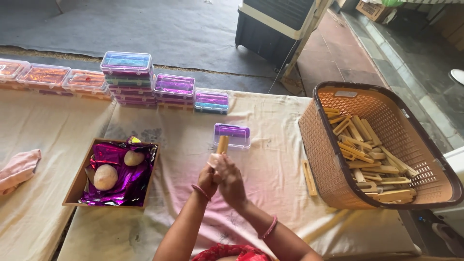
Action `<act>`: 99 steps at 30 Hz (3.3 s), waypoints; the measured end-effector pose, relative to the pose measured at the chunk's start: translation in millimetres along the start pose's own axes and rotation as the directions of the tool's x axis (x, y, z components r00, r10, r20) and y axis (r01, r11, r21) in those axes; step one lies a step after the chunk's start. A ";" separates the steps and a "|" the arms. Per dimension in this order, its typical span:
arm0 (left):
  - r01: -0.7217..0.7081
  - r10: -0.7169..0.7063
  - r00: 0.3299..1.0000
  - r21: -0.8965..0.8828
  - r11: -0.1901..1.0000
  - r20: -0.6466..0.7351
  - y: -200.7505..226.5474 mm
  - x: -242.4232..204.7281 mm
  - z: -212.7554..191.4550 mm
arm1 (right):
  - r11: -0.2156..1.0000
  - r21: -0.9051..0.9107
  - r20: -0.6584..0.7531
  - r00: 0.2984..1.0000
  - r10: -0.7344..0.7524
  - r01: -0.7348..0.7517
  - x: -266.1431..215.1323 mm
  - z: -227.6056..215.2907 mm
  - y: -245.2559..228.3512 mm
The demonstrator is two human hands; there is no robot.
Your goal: The recorder wraps bunches of wooden sticks in purple foil and places them into plastic containers.
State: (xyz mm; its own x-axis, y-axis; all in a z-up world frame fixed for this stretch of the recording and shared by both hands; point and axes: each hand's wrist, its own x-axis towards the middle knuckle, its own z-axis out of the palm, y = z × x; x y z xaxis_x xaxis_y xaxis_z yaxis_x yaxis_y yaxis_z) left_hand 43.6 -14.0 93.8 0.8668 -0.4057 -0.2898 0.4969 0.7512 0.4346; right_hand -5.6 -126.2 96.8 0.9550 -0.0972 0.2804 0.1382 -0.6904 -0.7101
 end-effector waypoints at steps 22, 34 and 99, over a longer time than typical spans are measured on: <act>0.123 -0.124 0.992 0.218 0.968 -0.010 -39.4 17.3 -39.5 | 0.838 -0.209 -0.148 0.831 -0.537 0.504 -14.0 -36.7 -31.7; 0.228 -0.083 0.950 0.484 0.845 -0.301 -72.7 74.8 -151.6 | 0.958 0.237 0.112 0.984 0.138 -0.161 7.8 -9.1 32.7; 0.148 -0.011 0.924 0.333 0.931 -0.381 -65.0 53.4 -156.9 | 0.935 -0.252 0.423 0.897 -0.127 0.251 -4.5 24.3 31.6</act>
State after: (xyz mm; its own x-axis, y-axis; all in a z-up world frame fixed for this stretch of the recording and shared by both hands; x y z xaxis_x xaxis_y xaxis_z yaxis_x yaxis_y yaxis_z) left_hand 51.1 -2.8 -83.7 0.7803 -0.1847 -0.5975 0.6048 0.4663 0.6456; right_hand 0.9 -130.1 57.4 0.9502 0.3040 0.0685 0.3030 -0.8501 -0.4308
